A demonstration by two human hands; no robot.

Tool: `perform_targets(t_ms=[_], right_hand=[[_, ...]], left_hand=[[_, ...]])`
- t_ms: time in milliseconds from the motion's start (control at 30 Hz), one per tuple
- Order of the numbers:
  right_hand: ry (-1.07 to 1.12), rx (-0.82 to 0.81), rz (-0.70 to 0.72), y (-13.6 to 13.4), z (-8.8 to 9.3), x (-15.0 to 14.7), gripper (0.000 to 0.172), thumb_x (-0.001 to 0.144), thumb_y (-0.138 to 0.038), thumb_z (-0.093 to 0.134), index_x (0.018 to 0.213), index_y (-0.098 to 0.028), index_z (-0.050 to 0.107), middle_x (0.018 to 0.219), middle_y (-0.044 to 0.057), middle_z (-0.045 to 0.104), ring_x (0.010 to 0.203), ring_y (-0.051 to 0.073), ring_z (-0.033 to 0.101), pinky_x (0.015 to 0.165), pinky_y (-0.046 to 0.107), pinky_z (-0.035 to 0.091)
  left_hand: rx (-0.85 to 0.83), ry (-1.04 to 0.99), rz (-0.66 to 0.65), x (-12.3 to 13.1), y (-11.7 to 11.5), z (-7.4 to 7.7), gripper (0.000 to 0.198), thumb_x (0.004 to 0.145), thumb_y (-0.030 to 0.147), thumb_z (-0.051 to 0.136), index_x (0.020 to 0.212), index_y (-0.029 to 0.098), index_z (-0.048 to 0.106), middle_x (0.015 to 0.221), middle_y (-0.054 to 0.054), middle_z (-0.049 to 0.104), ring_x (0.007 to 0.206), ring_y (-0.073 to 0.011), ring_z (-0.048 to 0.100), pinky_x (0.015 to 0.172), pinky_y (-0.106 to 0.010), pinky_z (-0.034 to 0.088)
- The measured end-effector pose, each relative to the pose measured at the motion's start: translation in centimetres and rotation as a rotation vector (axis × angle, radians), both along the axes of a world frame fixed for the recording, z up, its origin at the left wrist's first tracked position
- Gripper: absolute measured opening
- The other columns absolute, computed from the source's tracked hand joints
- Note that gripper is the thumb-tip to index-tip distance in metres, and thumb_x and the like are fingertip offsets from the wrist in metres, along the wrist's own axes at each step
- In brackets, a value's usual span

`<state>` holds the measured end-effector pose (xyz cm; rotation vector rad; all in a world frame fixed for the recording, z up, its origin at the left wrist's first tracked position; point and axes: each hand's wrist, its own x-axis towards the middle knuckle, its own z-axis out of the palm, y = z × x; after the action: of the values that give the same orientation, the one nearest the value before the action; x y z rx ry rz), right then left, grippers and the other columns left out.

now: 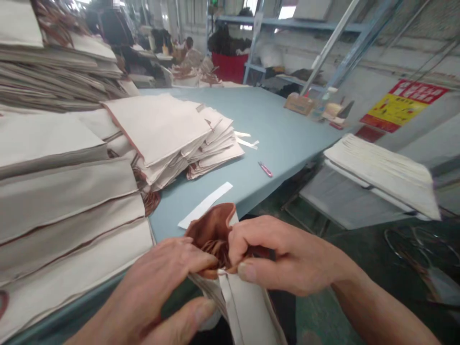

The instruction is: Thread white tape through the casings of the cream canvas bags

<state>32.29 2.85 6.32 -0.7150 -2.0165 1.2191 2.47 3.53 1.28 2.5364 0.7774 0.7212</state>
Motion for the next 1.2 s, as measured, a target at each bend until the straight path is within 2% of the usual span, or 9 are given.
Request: perform_targets(t_ms=[67,167,233,300,367,567,767,967,1200], right_hand=[[0.033,-0.091,0.015,0.3,-1.0,-0.2,0.023,0.105,-0.032,0.067,0.087,-0.018,0.064,0.076,-0.003,0.057,0.066,0.01,0.049,0.061,0.022,0.038],[0.065,-0.165,0.01,0.4,-2.0,-0.2,0.033,0.107,-0.044,0.066,0.087,-0.018,0.062,0.077,-0.003,0.056,0.066,0.011,0.047,0.061,0.022,0.037],[0.045,-0.179,-0.008,0.3,-2.4,-0.3,0.032,0.106,-0.043,0.066,0.087,-0.018,0.062,0.08,-0.002,0.058,0.068,0.011,0.048,0.062,0.023,0.038],[0.005,-0.168,-0.034,0.3,-2.8,-0.4,0.026,0.105,-0.036,0.066,0.087,-0.018,0.062,0.081,-0.002,0.059,0.069,0.011,0.049,0.063,0.023,0.039],[-0.023,-0.13,-0.06,0.2,-3.4,-0.6,0.021,0.103,-0.03,0.066,0.087,-0.018,0.061,0.079,-0.003,0.058,0.069,0.011,0.049,0.064,0.022,0.039],[-0.066,-0.061,-0.099,0.0,-5.1,-1.4,0.018,0.102,-0.023,0.062,0.085,-0.019,0.058,0.076,-0.006,0.054,0.064,0.009,0.045,0.066,0.022,0.039],[-0.054,-0.037,-0.118,-0.1,-5.1,-1.9,0.017,0.102,-0.023,0.062,0.086,-0.02,0.058,0.075,-0.006,0.054,0.063,0.009,0.044,0.068,0.023,0.04],[-0.045,-0.095,-0.092,-0.1,-5.1,-2.0,0.017,0.102,-0.027,0.066,0.087,-0.018,0.063,0.075,-0.006,0.058,0.063,0.008,0.047,0.064,0.021,0.039],[-0.057,-0.134,-0.071,-0.1,-5.0,-2.5,0.013,0.098,-0.024,0.072,0.089,-0.017,0.067,0.081,-0.003,0.066,0.07,0.009,0.058,0.067,0.019,0.045]], left_hand=[[-0.04,-0.047,-0.033,1.6,0.1,1.0,0.032,0.103,0.026,0.063,0.134,0.03,0.072,0.125,-0.006,0.083,0.122,-0.0241,0.076,0.115,-0.033,0.058],[-0.143,-0.105,-0.057,3.1,0.0,1.2,0.021,0.105,0.024,0.058,0.119,0.031,0.072,0.119,-0.002,0.082,0.117,-0.0201,0.075,0.115,-0.029,0.054],[-0.247,-0.104,-0.051,3.6,-0.1,0.9,0.015,0.105,0.026,0.057,0.104,0.031,0.072,0.104,0.002,0.08,0.102,-0.0163,0.075,0.096,-0.02,0.058],[-0.352,-0.081,-0.038,3.9,-0.1,0.6,0.017,0.103,0.027,0.057,0.092,0.029,0.069,0.087,0.005,0.075,0.084,-0.0135,0.071,0.073,-0.016,0.056],[-0.415,-0.068,-0.007,4.1,0.0,0.5,0.019,0.101,0.028,0.058,0.085,0.028,0.068,0.077,0.006,0.071,0.074,-0.0129,0.066,0.066,-0.016,0.051],[-0.526,0.047,0.037,4.3,0.3,0.9,0.027,0.101,0.028,0.054,0.081,0.027,0.071,0.073,0.008,0.07,0.066,-0.0112,0.062,0.063,-0.019,0.045],[-0.589,-0.11,0.044,4.8,0.7,1.6,0.025,0.091,0.021,0.054,0.073,0.023,0.072,0.064,0.007,0.066,0.06,-0.0105,0.06,0.058,-0.017,0.044],[-0.723,-0.257,0.057,4.9,0.6,0.8,0.026,0.089,0.024,0.056,0.068,0.019,0.071,0.059,0.006,0.062,0.055,-0.0092,0.055,0.052,-0.014,0.043],[-0.614,-0.24,0.056,4.5,0.5,0.1,0.024,0.087,0.017,0.057,0.066,0.019,0.069,0.052,0.009,0.053,0.046,-0.0056,0.044,0.046,-0.012,0.035]])
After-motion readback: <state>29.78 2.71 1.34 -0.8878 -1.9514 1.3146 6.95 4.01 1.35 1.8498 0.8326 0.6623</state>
